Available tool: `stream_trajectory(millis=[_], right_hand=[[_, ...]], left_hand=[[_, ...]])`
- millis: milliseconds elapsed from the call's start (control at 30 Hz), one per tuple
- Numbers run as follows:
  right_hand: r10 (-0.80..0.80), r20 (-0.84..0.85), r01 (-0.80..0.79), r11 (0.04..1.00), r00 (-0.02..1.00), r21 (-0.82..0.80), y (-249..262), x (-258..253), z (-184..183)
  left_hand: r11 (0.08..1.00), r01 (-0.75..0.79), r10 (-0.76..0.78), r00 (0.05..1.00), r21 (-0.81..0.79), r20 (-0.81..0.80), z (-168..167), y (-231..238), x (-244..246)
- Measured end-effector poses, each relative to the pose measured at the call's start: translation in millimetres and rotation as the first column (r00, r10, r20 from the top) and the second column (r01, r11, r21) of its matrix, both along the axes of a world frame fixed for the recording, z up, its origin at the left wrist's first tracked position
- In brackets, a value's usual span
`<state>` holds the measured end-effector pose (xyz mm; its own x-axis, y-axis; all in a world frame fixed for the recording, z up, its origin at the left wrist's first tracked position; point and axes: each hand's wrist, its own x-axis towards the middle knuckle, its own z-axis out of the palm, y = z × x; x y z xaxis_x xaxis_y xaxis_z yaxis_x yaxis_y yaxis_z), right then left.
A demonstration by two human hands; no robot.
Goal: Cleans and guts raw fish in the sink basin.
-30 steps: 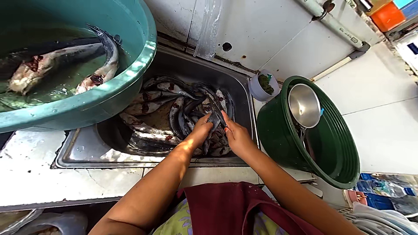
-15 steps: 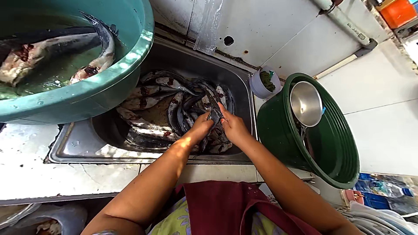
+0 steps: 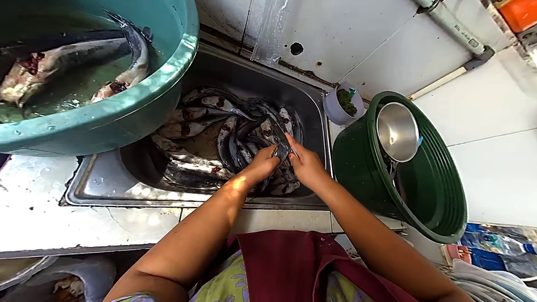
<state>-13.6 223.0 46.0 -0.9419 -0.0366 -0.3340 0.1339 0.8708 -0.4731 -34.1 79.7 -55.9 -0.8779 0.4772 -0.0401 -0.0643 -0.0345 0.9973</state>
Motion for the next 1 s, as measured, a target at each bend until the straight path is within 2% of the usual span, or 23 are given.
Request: stream_trajectory(millis=[33,100,167,200,267,333,433,600,700,767,833,900,933,1000], right_hand=[[-0.072,0.014,0.074,0.99,0.997,-0.124,1,-6,-7],[-0.252,0.06,0.255,0.881,0.966,-0.399,2,-9,-19],[-0.365,0.115,0.373,0.792,0.924,-0.483,0,-6,-27],[-0.381,0.126,0.393,0.785,0.916,-0.479,-2,-4,-35],[-0.34,0.078,0.341,0.848,0.937,-0.405,-7,1,-57],[-0.263,-0.006,0.251,0.926,0.965,-0.283,-15,4,-69],[-0.207,-0.048,0.195,0.963,0.977,-0.184,-20,-1,-74],[-0.299,0.025,0.295,0.915,0.954,-0.274,-15,-12,-85],[-0.437,0.182,0.472,0.78,0.881,-0.41,-18,-15,-81],[-0.532,0.295,0.606,0.642,0.793,-0.469,-17,-15,-77],[-0.592,0.407,0.71,0.477,0.695,-0.519,-9,-18,-78],[-0.597,0.503,0.763,0.331,0.625,-0.555,1,-24,-79],[-0.571,0.544,0.769,0.279,0.615,-0.575,5,-27,-76],[-0.518,0.567,0.747,0.252,0.641,-0.615,10,-33,-70]], left_hand=[[1.0,-0.011,0.011,1.0,0.01,0.008,0,-1,0],[0.996,-0.072,0.067,0.994,0.053,0.085,0,-3,1],[0.982,-0.166,0.137,0.954,0.086,0.267,1,-3,0],[0.968,-0.231,0.177,0.902,0.096,0.393,4,-1,-1],[0.931,-0.358,0.251,0.769,0.072,0.588,3,4,-7],[0.914,-0.4,0.265,0.722,0.074,0.639,-6,7,-8],[0.915,-0.375,0.194,0.729,0.147,0.656,-6,6,-9],[0.948,-0.274,0.141,0.819,0.163,0.556,-8,8,-6],[0.964,-0.173,0.047,0.857,0.202,0.513,-11,9,-6],[0.974,-0.142,0.037,0.867,0.174,0.497,-15,9,-5],[0.989,-0.131,0.082,0.878,0.072,0.471,-18,8,-3],[0.996,-0.085,0.079,0.861,-0.012,0.502,-14,7,-3],[0.999,-0.046,0.042,0.833,-0.007,0.552,-6,6,-4],[0.998,0.024,-0.061,0.768,0.066,0.638,0,7,-9]])
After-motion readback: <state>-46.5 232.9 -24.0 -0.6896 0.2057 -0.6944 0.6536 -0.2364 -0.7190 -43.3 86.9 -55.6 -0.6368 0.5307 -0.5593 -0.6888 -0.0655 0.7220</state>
